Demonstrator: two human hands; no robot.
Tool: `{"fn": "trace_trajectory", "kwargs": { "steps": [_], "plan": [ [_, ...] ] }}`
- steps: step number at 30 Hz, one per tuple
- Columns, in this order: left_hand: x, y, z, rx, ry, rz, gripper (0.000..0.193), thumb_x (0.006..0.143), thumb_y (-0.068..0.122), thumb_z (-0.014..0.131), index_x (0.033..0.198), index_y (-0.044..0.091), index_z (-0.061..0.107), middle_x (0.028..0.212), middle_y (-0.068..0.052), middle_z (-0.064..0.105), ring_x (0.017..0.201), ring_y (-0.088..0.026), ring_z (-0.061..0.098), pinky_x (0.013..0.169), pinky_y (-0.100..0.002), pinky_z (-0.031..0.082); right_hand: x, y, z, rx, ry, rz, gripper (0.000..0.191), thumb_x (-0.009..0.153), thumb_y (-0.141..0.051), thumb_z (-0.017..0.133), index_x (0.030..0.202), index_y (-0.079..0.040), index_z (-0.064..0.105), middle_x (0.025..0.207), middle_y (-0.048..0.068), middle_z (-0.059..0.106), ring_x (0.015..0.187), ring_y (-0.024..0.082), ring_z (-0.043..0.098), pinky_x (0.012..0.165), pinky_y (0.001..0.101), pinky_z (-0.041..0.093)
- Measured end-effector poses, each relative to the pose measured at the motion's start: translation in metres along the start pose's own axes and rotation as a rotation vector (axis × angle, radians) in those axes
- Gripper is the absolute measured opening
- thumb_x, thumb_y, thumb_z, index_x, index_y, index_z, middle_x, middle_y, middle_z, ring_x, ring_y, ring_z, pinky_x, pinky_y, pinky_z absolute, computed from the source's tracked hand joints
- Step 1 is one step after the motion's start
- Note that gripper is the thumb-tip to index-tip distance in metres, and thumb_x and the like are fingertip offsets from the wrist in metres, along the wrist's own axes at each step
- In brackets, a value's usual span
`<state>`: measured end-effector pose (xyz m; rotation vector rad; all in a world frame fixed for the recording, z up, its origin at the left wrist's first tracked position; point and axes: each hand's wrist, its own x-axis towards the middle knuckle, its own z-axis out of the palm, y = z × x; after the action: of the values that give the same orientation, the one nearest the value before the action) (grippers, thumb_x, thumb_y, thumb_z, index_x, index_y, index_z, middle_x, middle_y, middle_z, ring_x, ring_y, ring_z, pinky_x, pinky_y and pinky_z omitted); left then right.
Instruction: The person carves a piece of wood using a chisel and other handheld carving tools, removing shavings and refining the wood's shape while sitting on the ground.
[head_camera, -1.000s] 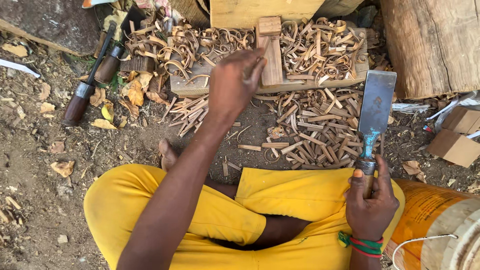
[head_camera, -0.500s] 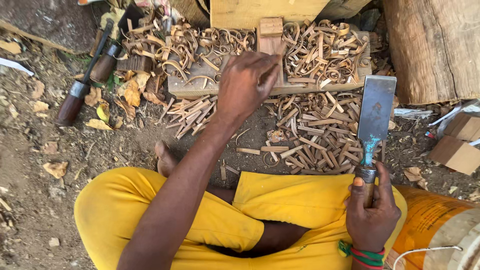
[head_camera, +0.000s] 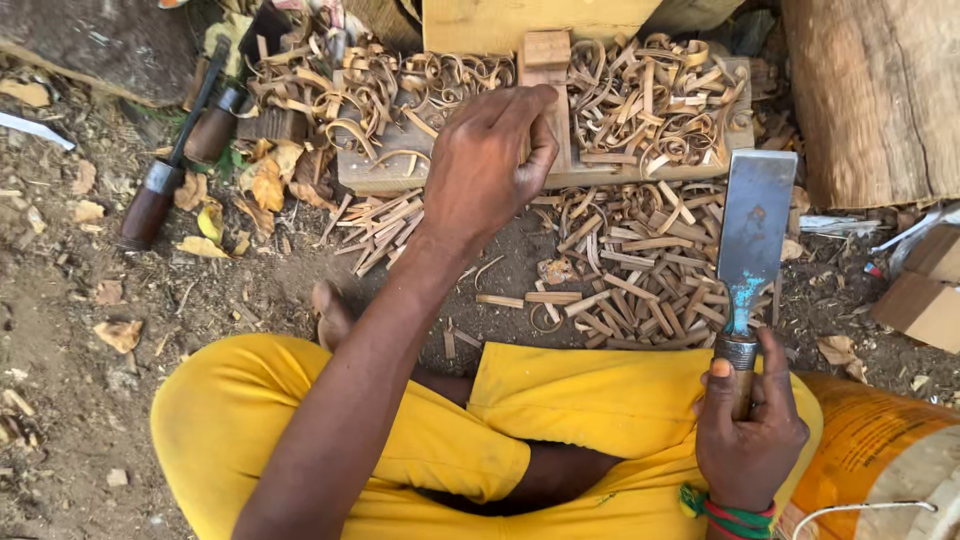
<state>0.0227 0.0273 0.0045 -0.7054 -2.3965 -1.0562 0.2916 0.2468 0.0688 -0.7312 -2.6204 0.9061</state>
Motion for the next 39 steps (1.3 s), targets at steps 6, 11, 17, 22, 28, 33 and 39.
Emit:
{"fn": "trace_trajectory", "kwargs": {
  "steps": [6, 11, 17, 22, 28, 33, 39],
  "plan": [
    [0.001, 0.005, 0.011, -0.070, -0.068, -0.092, 0.032, 0.092, 0.002, 0.070, 0.122, 0.011, 0.072, 0.104, -0.006, 0.075, 0.090, -0.017, 0.074, 0.093, -0.046, 0.063, -0.004, 0.005, 0.002, 0.100, 0.006, 0.056, 0.048, 0.108, -0.016, 0.066, 0.150, 0.003, 0.055, 0.083, 0.009, 0.069, 0.066, 0.010, 0.063, 0.060, 0.0268, 0.049],
    [-0.001, 0.004, 0.017, -0.289, -0.130, -0.164, 0.032, 0.093, 0.006, 0.072, 0.125, 0.011, 0.071, 0.107, -0.009, 0.070, 0.097, -0.019, 0.072, 0.085, -0.032, 0.067, -0.003, 0.008, 0.002, 0.025, 0.002, 0.039, 0.049, 0.107, -0.016, 0.067, 0.151, 0.003, 0.056, 0.082, 0.010, 0.069, 0.067, 0.011, 0.063, 0.061, 0.0276, 0.049],
    [0.001, 0.002, 0.017, -0.310, -0.169, -0.182, 0.030, 0.091, 0.017, 0.079, 0.120, 0.013, 0.074, 0.107, -0.007, 0.072, 0.093, -0.017, 0.073, 0.082, -0.031, 0.067, -0.002, 0.010, 0.004, 0.040, 0.003, 0.052, 0.049, 0.107, -0.017, 0.066, 0.151, 0.003, 0.055, 0.082, 0.009, 0.069, 0.067, 0.010, 0.064, 0.061, 0.0270, 0.049],
    [0.002, 0.002, 0.018, -0.349, -0.140, -0.200, 0.025, 0.093, 0.021, 0.077, 0.116, 0.013, 0.073, 0.111, -0.006, 0.075, 0.096, -0.016, 0.076, 0.084, -0.032, 0.067, 0.000, 0.011, 0.003, 0.014, -0.005, 0.037, 0.050, 0.106, -0.017, 0.067, 0.150, 0.003, 0.056, 0.082, 0.010, 0.069, 0.067, 0.010, 0.064, 0.060, 0.0274, 0.049],
    [0.009, 0.007, 0.025, -0.203, -0.179, -0.160, 0.021, 0.098, 0.014, 0.071, 0.117, 0.009, 0.066, 0.105, -0.007, 0.076, 0.097, -0.021, 0.077, 0.105, -0.050, 0.056, 0.000, 0.008, 0.003, -0.045, -0.003, 0.061, 0.051, 0.105, -0.019, 0.067, 0.151, 0.000, 0.057, 0.075, 0.009, 0.068, 0.064, 0.011, 0.064, 0.059, 0.0284, 0.048],
    [0.014, 0.019, 0.035, 0.039, -0.191, -0.117, 0.025, 0.098, 0.017, 0.065, 0.119, 0.007, 0.057, 0.126, -0.020, 0.069, 0.130, -0.036, 0.061, 0.116, -0.064, 0.033, 0.001, 0.007, 0.003, -0.056, -0.013, 0.120, 0.053, 0.101, -0.020, 0.068, 0.150, -0.002, 0.057, 0.075, 0.009, 0.070, 0.061, 0.012, 0.067, 0.055, 0.0295, 0.049],
    [0.017, 0.029, 0.035, -0.102, -0.314, 0.027, 0.031, 0.093, 0.021, 0.067, 0.121, 0.008, 0.062, 0.129, -0.018, 0.067, 0.133, -0.037, 0.052, 0.117, -0.072, 0.015, 0.002, 0.009, 0.006, -0.047, -0.012, 0.115, 0.053, 0.102, -0.018, 0.068, 0.151, -0.002, 0.056, 0.079, 0.010, 0.071, 0.063, 0.012, 0.067, 0.055, 0.0302, 0.049]
  ]
}}
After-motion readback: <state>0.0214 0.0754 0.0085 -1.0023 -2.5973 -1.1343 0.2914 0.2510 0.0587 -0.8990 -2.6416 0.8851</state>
